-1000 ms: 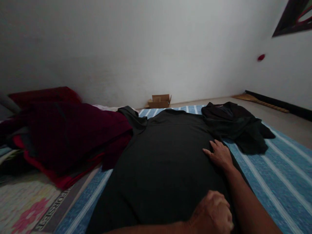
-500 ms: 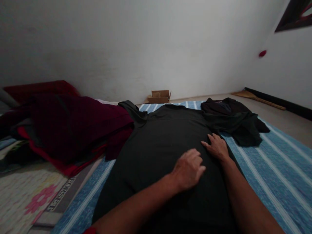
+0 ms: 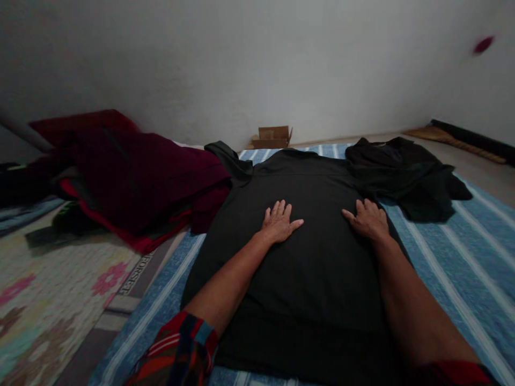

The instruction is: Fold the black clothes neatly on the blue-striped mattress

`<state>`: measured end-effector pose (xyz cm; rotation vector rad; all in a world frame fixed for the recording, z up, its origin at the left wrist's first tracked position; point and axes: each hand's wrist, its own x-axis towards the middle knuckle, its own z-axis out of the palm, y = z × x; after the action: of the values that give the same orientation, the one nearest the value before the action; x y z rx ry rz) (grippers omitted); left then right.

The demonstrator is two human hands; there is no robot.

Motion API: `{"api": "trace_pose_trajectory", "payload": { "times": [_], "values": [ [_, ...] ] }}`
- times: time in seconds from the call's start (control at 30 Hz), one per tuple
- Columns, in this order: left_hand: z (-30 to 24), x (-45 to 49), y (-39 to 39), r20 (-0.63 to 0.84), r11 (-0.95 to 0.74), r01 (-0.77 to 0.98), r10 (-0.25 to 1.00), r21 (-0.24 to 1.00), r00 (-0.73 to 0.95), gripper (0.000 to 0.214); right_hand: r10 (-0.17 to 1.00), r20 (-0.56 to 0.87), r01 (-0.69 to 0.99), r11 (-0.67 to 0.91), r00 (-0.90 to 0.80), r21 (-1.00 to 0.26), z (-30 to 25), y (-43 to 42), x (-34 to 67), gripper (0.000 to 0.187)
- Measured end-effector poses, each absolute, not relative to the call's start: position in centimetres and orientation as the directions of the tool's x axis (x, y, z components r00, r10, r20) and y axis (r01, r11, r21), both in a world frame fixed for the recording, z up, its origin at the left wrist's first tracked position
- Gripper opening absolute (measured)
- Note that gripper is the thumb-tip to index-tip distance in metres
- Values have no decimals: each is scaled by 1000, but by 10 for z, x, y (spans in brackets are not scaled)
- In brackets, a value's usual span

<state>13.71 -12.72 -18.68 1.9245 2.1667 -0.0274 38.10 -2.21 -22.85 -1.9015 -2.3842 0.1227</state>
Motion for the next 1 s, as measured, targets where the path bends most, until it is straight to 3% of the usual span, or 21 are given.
{"api": "trace_pose_trajectory", "payload": {
  "times": [0.27, 0.4, 0.5, 0.67, 0.9, 1.0],
  "values": [
    [-183, 120, -176, -232, 102, 983, 970, 150, -66, 76, 980, 24, 971, 201, -199, -133, -227, -23, 382, 70],
    [-175, 114, -179, -232, 81, 971, 972, 224, -28, 72, 983, 31, 975, 185, -183, -120, -227, -24, 383, 68],
    [-159, 99, -200, -117, 20, 937, 993, 348, 22, 59, 982, 52, 977, 188, -184, -101, -228, -26, 383, 67],
    [-147, 74, -280, 130, 47, 882, 984, 469, -121, 27, 980, 49, 977, 198, -195, -78, -230, -27, 383, 65],
    [-162, 81, -346, 235, -75, 886, 971, 457, -38, 13, 980, 69, 981, 189, -186, -33, -216, -41, 374, 55],
    [-172, 83, -349, 269, -114, 898, 963, 426, -6, 13, 918, 150, 927, 374, -367, -18, -203, -76, 342, 51]
  ]
}}
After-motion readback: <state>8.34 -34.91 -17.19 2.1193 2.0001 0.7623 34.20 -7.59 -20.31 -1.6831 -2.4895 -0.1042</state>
